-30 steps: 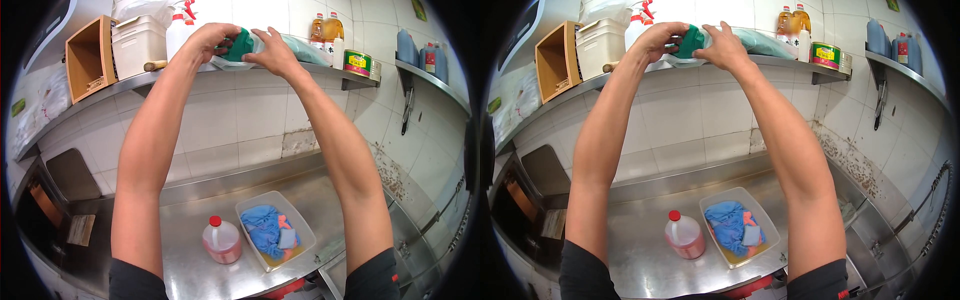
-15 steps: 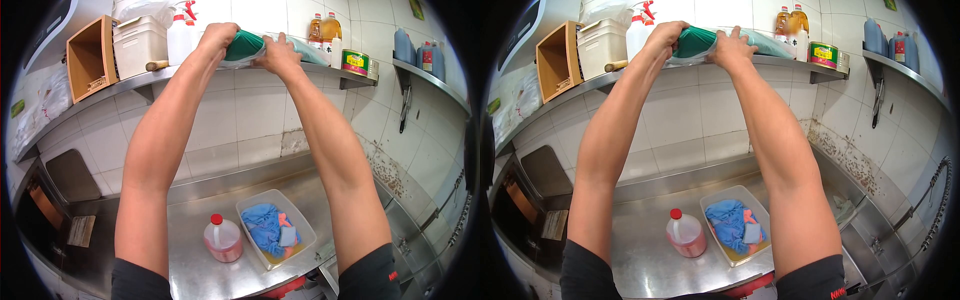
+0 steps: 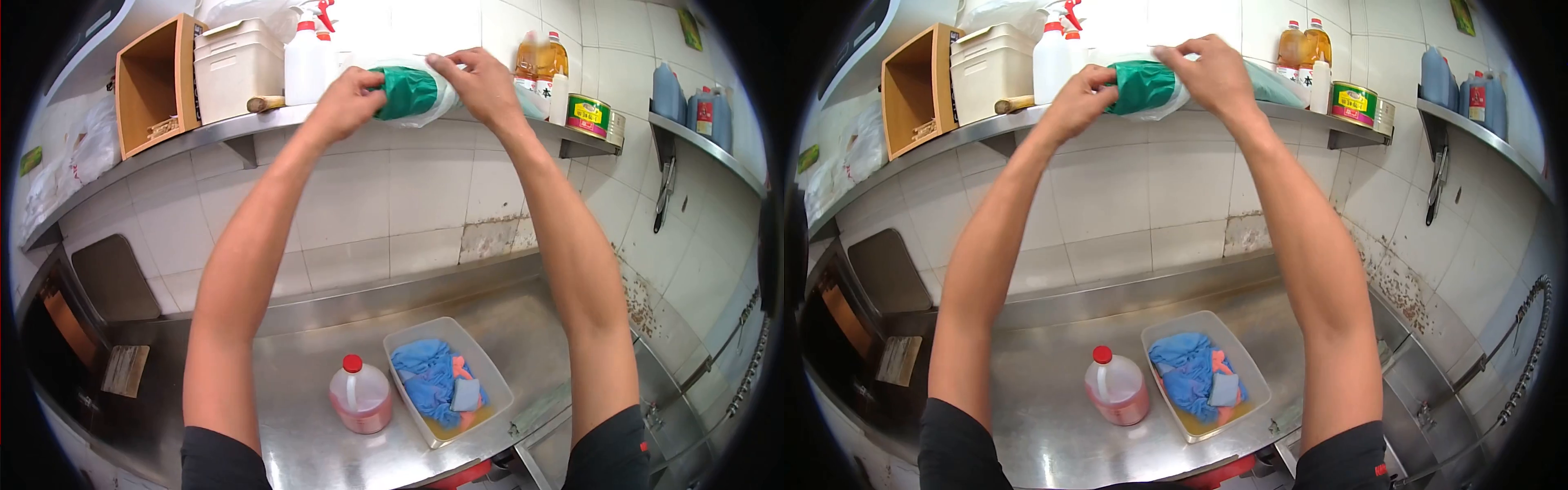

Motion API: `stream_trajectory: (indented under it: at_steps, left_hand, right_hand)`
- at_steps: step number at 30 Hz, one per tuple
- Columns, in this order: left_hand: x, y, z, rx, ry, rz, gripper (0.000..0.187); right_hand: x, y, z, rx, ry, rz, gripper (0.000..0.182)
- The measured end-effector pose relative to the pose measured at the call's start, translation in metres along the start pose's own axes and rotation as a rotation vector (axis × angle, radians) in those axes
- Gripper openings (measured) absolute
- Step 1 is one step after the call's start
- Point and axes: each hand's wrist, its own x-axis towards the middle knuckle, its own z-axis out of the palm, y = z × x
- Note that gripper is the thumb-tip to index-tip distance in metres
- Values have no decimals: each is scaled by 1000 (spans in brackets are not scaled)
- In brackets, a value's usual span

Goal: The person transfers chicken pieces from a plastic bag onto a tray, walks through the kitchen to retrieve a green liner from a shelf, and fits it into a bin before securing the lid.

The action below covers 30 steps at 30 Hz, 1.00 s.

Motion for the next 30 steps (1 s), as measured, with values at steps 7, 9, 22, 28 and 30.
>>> stream_trajectory:
  at_steps: [7, 9, 22, 28, 30]
  left_hand:
    - [-11, -23, 35, 422, 429, 46, 35]
    - [-13, -27, 31, 382, 434, 57, 35]
    - [-6, -38, 32, 307, 549, 23, 22]
    - [-2, -25, 26, 279, 480, -24, 23]
    - [-2, -17, 24, 248, 558, -101, 23]
  right_hand:
    - [14, -2, 46, -200, -289, 91, 37]
    - [19, 10, 41, 317, -178, 217, 32]
    - [8, -5, 49, 304, -272, 454, 20]
    - [-9, -1, 37, 804, -231, 613, 19]
    - [-10, -4, 35, 770, -232, 601, 19]
